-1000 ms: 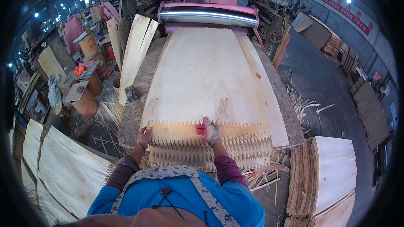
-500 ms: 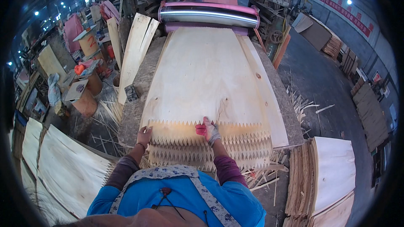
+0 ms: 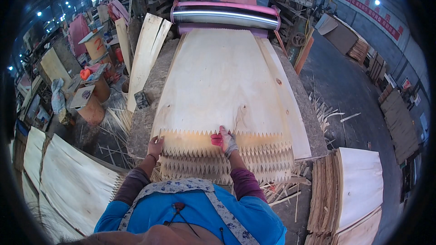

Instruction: The person receives wooden veneer sheets from a roller machine and stacks them onto a pile by hand.

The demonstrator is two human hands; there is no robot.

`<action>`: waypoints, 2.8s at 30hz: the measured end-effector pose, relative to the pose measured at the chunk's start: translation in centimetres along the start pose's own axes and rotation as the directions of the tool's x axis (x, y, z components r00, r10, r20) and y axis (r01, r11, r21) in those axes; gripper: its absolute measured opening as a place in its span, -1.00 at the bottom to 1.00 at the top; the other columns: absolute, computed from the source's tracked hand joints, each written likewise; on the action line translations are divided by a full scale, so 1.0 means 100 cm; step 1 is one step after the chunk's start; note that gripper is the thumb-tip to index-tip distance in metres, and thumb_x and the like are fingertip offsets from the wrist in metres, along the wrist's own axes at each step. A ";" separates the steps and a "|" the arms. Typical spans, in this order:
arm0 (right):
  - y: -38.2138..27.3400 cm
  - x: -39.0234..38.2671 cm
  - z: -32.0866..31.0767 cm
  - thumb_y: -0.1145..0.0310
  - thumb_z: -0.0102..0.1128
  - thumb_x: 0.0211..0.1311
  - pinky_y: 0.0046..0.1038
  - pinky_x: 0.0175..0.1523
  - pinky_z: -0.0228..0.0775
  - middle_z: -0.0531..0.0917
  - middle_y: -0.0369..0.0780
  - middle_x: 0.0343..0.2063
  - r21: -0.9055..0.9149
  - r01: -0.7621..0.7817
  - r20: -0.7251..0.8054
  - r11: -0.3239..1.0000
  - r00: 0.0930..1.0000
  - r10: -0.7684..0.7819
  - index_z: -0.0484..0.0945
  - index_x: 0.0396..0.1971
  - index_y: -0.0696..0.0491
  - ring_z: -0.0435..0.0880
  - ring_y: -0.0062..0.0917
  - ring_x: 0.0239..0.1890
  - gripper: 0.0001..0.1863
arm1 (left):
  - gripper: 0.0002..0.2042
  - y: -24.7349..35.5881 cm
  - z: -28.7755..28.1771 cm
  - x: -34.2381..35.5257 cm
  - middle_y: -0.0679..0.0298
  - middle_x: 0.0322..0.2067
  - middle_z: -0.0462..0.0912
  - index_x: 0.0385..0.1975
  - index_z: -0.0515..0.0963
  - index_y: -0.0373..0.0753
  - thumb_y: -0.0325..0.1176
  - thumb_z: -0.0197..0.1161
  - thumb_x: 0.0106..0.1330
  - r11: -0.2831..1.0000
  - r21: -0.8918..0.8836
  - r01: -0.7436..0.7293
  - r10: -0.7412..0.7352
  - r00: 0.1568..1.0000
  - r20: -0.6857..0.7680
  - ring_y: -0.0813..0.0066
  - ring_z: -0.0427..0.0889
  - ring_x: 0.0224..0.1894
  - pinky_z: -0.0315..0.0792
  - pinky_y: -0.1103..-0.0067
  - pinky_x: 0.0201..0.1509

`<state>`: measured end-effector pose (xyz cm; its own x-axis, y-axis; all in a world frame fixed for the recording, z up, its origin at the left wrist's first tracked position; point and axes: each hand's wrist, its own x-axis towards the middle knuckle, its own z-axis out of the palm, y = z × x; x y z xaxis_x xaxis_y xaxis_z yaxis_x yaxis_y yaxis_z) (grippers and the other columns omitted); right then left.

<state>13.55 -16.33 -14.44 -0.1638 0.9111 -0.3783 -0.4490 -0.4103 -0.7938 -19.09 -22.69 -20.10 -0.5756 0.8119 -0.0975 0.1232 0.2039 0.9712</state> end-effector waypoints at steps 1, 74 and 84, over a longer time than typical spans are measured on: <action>0.001 0.000 -0.001 -0.02 0.12 0.02 -0.32 -0.51 0.47 0.58 -0.05 -0.57 0.010 0.000 0.004 1.000 1.000 0.000 0.37 -0.42 0.08 0.55 -0.33 -0.66 -0.58 | -0.58 0.000 0.000 0.000 0.26 -0.45 0.54 -0.18 0.44 -0.39 -0.21 0.27 0.04 1.000 0.008 -0.004 0.004 1.000 -0.005 0.61 0.46 -0.46 0.37 0.64 -0.38; -0.053 0.070 0.021 -0.01 0.06 0.06 -0.32 -0.42 0.43 0.59 -0.16 -0.51 0.207 -0.190 0.111 0.960 0.979 0.170 0.43 -0.30 0.00 0.54 -0.46 -0.59 -0.62 | -0.51 0.018 0.001 -0.010 0.08 -0.34 0.59 -0.09 0.39 -0.42 -0.18 0.22 0.06 0.992 0.127 -0.021 0.025 0.999 -0.032 0.43 0.57 -0.34 0.42 0.58 -0.28; -0.054 0.111 0.022 -0.04 0.11 0.01 -0.29 -0.36 0.41 0.57 -0.13 -0.46 0.199 -0.189 0.099 0.962 0.980 0.172 0.42 -0.38 -0.12 0.53 -0.40 -0.51 -0.68 | -0.68 0.066 -0.008 -0.035 0.06 -0.40 0.44 -0.14 0.47 -0.04 -0.21 0.11 0.07 0.668 0.724 -0.171 0.135 0.985 0.107 0.11 0.46 -0.29 0.38 0.35 -0.22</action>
<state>12.21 -3.93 -13.27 -0.3247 0.8264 -0.4600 -0.5759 -0.5586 -0.5969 -16.94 -24.58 -13.19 -0.4635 0.8860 0.0121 0.7661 0.3939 0.5078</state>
